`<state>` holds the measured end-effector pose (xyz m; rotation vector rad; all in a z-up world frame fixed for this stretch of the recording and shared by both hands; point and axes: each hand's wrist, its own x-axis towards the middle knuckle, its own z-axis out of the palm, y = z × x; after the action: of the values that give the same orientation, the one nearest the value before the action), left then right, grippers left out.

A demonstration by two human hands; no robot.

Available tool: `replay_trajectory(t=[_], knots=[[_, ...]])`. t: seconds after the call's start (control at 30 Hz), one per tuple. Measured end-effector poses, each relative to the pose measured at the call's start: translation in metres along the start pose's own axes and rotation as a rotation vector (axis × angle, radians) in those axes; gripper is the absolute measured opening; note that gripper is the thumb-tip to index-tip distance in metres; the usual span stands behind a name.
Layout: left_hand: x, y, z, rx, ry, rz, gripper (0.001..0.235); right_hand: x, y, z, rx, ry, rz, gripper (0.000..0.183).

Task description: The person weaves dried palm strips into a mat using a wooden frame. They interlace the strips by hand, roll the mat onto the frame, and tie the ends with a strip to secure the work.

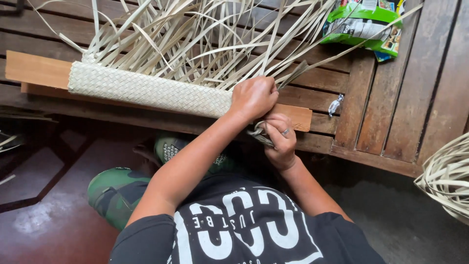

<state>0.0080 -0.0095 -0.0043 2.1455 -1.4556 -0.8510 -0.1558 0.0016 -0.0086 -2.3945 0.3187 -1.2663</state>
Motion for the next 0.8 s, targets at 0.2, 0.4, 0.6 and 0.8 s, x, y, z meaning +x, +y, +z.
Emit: replay_trajectory(t=[0.2,0.4,0.6,0.8], knots=[[0.007,-0.001,0.014,0.048,0.015,0.019,0.031,-0.021,0.012,0.005,0.102,0.02,0.1,0.013],[-0.011,0.013,-0.021,0.022,-0.098,0.023,0.032,-0.016,0.009,0.007,0.076,-0.007,0.079,0.016],[0.001,0.002,0.003,-0.072,0.038,-0.016,0.024,-0.011,0.004,0.005,0.202,0.015,0.146,0.023],[-0.002,0.002,0.017,-0.013,0.298,0.064,0.015,0.011,-0.011,-0.007,0.201,-0.074,0.051,0.021]])
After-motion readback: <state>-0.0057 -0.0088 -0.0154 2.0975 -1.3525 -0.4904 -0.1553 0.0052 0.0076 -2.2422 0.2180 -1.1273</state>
